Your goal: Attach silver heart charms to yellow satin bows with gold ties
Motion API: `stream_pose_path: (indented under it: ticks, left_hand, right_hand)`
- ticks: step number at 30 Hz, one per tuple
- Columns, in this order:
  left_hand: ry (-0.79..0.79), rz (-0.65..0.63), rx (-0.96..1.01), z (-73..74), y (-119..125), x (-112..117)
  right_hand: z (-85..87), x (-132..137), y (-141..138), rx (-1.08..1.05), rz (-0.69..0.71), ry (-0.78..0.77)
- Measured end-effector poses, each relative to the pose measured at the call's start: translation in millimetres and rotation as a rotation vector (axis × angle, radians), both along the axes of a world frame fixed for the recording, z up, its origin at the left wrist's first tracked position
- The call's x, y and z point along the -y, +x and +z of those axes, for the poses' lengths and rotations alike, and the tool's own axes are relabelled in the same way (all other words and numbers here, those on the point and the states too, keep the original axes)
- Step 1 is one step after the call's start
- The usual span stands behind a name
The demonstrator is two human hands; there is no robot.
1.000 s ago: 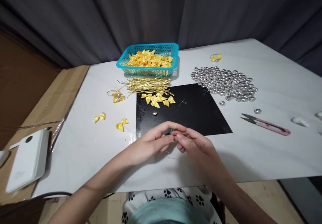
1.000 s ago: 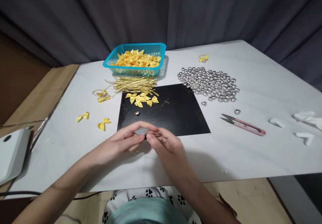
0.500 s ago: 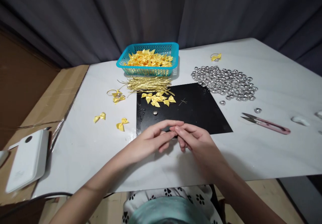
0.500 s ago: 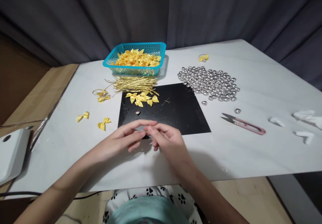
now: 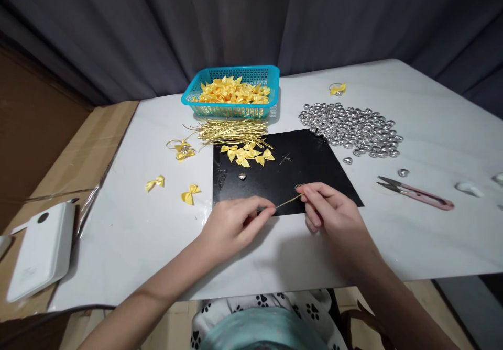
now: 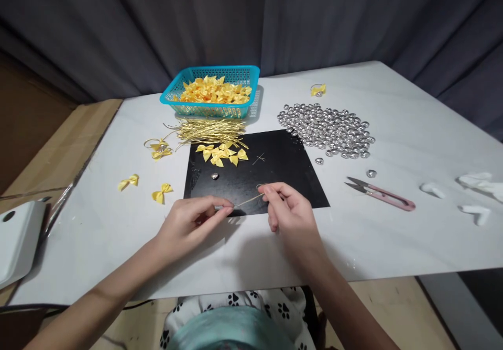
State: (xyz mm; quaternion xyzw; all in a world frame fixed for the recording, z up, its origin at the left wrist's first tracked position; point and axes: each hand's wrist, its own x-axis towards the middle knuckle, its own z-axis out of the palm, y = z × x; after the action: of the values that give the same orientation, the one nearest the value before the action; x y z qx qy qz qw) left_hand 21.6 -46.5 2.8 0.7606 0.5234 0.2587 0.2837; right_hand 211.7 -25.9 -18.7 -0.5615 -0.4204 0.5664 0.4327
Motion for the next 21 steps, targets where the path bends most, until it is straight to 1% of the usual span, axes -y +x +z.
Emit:
stream_pose_path:
  ticks: [3,6,8,10,11,12,13,15,16,17,18,19,21]
  left_hand:
    - [-0.141,0.01,0.054,-1.1,2,4]
    - [-0.268,0.054,0.132,-5.3,3,8]
    - [-0.319,0.086,0.164,-7.7,2,9]
    - [-0.347,0.101,0.175,-8.6,1,8]
    - [-0.356,0.102,0.176,-8.3,1,8]
    - [-0.364,0.1,0.173,-7.7,0,7]
    - [-0.366,0.095,0.169,-6.8,0,6]
    - [-0.359,0.084,0.162,-4.6,-1,6]
    - [-0.346,0.081,0.155,-3.4,-2,5]
    - [-0.33,0.082,0.144,-2.3,-3,5]
    - [-0.311,0.092,0.132,-1.3,-5,4]
    - [-0.295,0.111,0.12,-0.4,-8,4]
    - [-0.274,0.164,0.101,0.4,-14,2]
  right_hand:
    - [3.9,-12,8,0.012,-0.072,0.032]
    - [7.9,-29,21,0.114,-0.169,0.099]
    - [10.2,-36,29,0.232,-0.233,0.162]
    - [12.6,-36,31,0.33,-0.282,0.238]
    - [14.0,-33,29,0.357,-0.257,0.26]
    - [15.2,-28,26,0.362,-0.178,0.264]
    - [16.2,-23,21,0.351,-0.04,0.241]
    - [16.9,-14,10,0.295,0.425,0.146]
    - [16.6,-11,6,0.284,0.624,0.115]
    - [16.1,-9,3,0.292,0.76,0.108]
    - [15.4,-9,3,0.309,0.823,0.115]
    - [14.9,-11,4,0.334,0.832,0.127]
    - [15.1,-16,12,0.361,0.746,0.135]
